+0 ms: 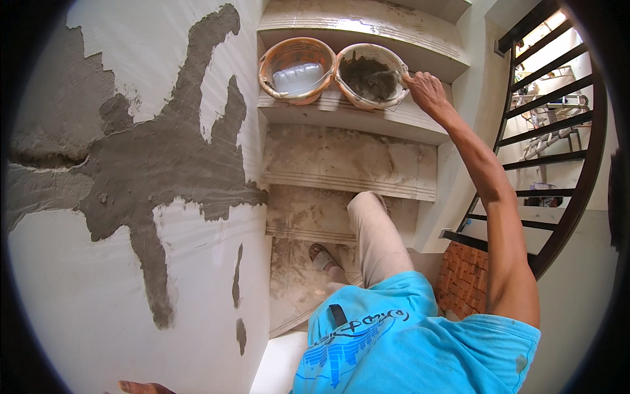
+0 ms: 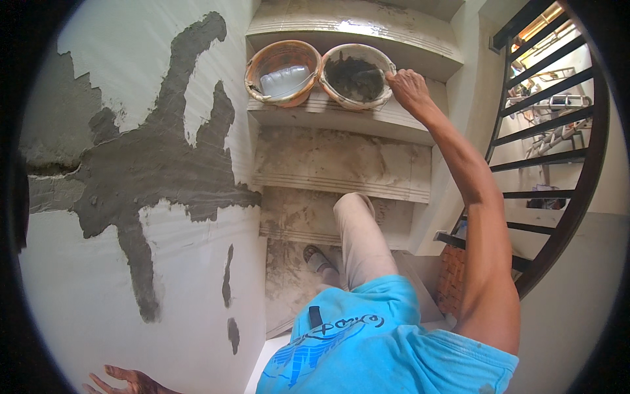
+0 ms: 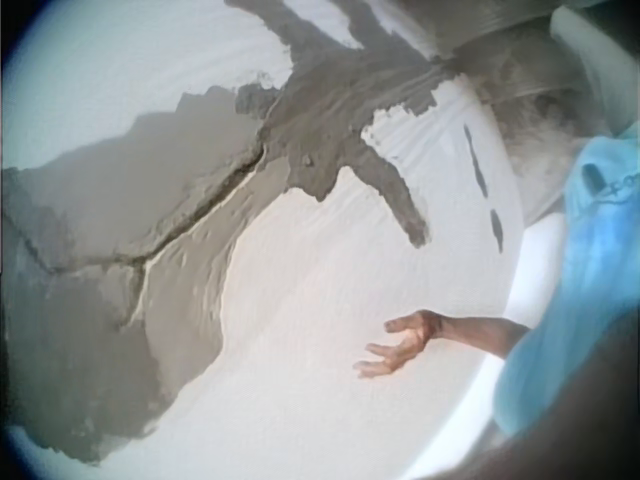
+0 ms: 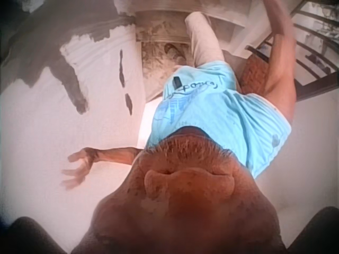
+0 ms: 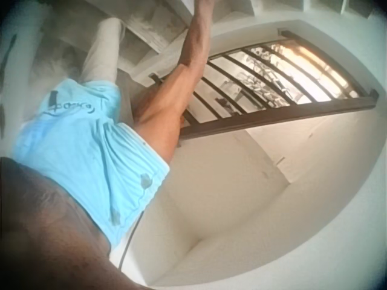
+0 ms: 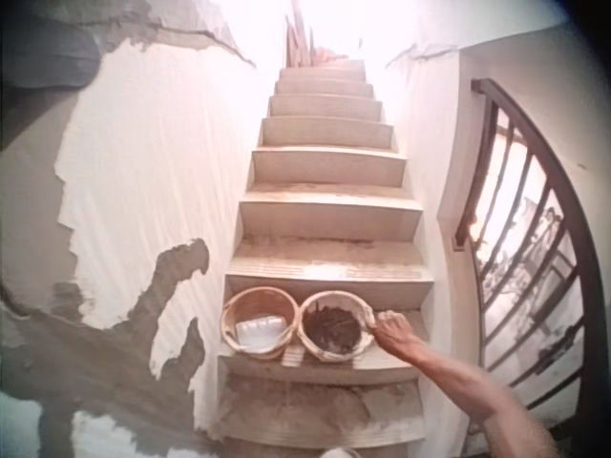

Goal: The person applies plaster to a vertical wall using a trowel. They repeatedly scoop plaster from a bucket placed on the stairs and spread it onto the wall surface to fill a damaged area.

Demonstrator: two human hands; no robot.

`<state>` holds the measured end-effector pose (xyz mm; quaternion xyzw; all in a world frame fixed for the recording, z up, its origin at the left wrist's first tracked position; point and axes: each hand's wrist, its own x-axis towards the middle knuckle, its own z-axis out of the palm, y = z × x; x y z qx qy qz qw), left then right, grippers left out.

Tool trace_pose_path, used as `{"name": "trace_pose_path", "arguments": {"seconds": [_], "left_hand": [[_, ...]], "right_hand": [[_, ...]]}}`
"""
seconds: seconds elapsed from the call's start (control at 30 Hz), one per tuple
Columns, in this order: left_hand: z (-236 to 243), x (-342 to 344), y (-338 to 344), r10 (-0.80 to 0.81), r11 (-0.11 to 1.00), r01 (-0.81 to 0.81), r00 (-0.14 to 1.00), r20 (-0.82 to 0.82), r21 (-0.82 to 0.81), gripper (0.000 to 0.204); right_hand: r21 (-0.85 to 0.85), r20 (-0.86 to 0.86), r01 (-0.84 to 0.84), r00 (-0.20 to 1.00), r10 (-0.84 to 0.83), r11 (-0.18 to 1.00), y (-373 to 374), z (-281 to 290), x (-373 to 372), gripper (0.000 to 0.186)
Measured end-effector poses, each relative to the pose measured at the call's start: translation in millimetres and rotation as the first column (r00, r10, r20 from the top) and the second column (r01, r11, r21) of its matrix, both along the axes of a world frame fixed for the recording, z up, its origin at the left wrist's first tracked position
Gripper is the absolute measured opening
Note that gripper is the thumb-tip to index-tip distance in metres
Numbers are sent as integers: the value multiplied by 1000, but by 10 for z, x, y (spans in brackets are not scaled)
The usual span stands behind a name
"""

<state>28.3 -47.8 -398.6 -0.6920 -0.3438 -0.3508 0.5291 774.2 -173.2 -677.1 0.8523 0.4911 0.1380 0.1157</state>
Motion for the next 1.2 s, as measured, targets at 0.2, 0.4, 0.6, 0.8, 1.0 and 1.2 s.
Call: {"name": "trace_pose_path", "arguments": {"seconds": [0.2, 0.4, 0.6, 0.8, 1.0, 1.2], "left_hand": [[-31, -88, 116, 2, 1000, -2, 1000, -15, -9, 43], [-32, -136, 211, 11, 1000, -11, 999, -37, 1, 44], [-42, -185, 294, 49, 999, -48, 997, -60, 23, 49], [-70, -224, 318, 87, 995, -85, 995, -47, 54, 52], [-90, -202, 317, 88, 995, -87, 996, -23, 45, 55], [-49, -139, 335, 99, 994, -96, 994, -46, 50, 55]], "right_hand": [[20, 98, -132, 987, 130, 991, 193, -171, 72, 14], [-58, 100, -146, 984, 151, 988, 333, -209, 76, 13], [-62, -23, 16, 1000, -18, 998, 449, -123, 149, 17], [-45, -291, 332, 898, -330, 942, 363, 107, 249, 33], [-126, -838, 410, 443, -318, 903, 66, 143, 341, 41], [9, -862, 426, 462, -209, 905, 42, -41, 467, 48]]}}
